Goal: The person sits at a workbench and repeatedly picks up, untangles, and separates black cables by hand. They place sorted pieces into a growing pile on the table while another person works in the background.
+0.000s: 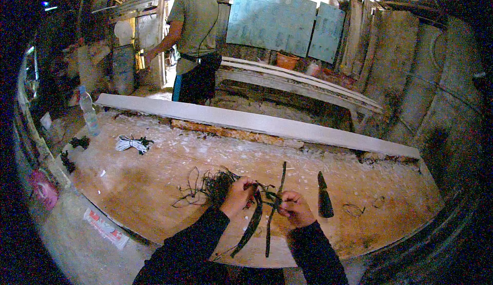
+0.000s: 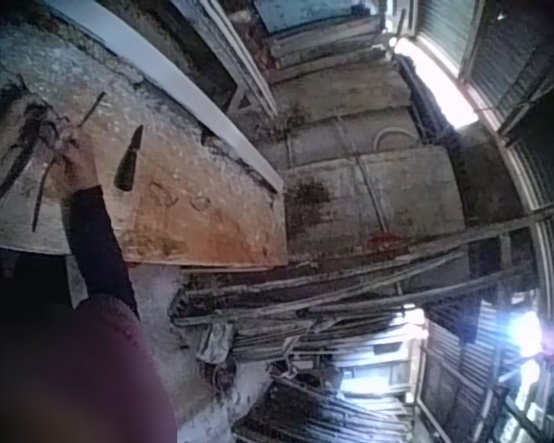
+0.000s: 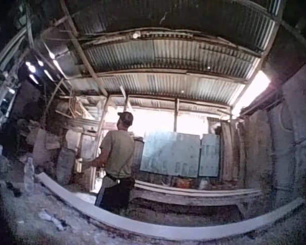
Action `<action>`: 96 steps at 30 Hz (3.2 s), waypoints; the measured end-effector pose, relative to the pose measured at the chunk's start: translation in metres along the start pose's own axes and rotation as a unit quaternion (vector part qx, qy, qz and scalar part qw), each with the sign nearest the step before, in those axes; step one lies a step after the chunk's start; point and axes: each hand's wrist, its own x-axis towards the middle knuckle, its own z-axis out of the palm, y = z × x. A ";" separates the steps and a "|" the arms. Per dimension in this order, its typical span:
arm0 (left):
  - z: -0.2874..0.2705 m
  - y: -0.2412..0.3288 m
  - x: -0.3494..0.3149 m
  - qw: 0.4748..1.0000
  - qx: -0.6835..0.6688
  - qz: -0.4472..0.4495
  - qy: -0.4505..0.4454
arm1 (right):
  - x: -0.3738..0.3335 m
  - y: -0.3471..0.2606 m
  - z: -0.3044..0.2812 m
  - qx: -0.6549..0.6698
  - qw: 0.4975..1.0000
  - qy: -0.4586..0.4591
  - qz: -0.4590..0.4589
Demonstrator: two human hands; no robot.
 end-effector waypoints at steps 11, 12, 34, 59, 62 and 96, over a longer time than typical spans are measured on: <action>-0.004 0.002 0.003 0.996 -0.059 -0.065 0.009 | -0.022 0.009 -0.122 0.420 0.874 0.020 -0.245; -0.003 0.003 0.003 0.996 -0.062 -0.070 0.007 | -0.023 0.004 -0.119 0.402 0.871 0.033 -0.281; -0.014 0.035 -0.003 0.985 -0.065 0.034 0.159 | -0.044 -0.065 -0.142 0.401 0.833 0.111 -0.364; -0.040 0.042 0.007 0.943 -0.305 -0.071 0.109 | -0.025 -0.055 -0.075 0.369 0.921 -0.028 -0.121; -0.039 0.040 0.007 0.943 -0.310 -0.068 0.097 | -0.019 -0.050 -0.073 0.321 0.945 0.037 -0.048; 0.005 0.001 -0.002 0.984 -0.053 0.051 -0.164 | 0.010 0.009 -0.005 -0.285 0.956 0.069 0.028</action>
